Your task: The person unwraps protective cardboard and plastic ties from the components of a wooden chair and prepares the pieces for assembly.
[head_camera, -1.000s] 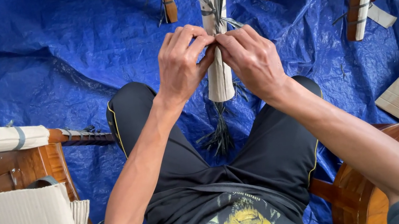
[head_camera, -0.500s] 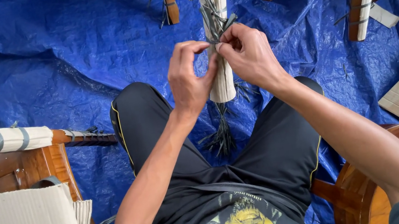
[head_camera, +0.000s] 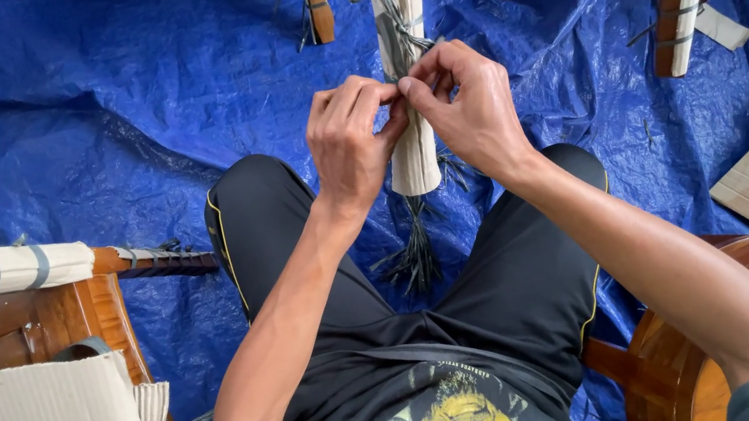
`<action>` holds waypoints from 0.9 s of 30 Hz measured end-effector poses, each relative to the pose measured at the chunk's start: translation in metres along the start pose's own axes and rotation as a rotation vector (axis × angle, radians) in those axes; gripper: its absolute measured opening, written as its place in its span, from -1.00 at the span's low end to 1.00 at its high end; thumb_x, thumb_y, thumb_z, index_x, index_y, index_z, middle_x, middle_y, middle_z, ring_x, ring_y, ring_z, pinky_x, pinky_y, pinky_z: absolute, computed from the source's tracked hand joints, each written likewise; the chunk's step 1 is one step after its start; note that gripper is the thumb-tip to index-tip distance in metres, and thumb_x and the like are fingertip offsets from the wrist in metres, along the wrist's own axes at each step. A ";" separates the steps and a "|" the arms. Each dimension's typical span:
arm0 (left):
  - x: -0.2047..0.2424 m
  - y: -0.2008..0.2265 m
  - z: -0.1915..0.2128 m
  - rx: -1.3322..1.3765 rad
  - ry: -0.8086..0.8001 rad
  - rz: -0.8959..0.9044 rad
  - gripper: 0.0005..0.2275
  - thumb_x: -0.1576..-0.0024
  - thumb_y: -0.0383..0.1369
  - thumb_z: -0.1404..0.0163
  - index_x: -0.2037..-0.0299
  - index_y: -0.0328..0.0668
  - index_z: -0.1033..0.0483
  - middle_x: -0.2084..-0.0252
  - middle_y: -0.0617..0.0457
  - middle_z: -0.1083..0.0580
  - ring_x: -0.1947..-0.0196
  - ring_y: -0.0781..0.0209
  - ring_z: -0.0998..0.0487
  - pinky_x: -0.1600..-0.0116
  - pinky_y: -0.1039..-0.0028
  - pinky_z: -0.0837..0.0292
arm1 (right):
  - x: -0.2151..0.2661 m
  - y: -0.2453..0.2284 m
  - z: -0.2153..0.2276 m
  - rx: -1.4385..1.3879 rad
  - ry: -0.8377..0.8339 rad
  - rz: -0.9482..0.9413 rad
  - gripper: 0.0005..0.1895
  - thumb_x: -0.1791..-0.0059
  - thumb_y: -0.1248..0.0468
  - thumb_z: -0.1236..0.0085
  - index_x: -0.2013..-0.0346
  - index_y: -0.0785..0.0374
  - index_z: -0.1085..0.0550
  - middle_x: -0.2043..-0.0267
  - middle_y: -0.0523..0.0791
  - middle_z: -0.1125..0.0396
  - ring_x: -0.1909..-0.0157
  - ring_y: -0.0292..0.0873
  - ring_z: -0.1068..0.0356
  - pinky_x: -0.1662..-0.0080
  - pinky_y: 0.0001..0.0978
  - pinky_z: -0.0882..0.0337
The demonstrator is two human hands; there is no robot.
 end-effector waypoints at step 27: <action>0.007 -0.002 -0.008 -0.006 -0.006 0.010 -0.72 -0.07 -0.42 -0.33 0.08 -0.08 -0.51 0.13 0.12 -0.48 0.18 0.13 -0.52 0.10 0.34 -0.37 | -0.001 0.030 0.005 -0.328 0.012 -0.242 -0.92 -0.12 0.38 -0.06 0.24 0.33 -0.39 0.42 -0.22 -0.32 0.45 -0.43 -0.30 0.40 -0.54 -0.27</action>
Point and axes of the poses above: each hand's wrist, its own x-axis away from the middle knuckle, its own z-axis out of the back of the hand, y = z × x, the point moved 3 cm from there along -x, towards the middle knuckle
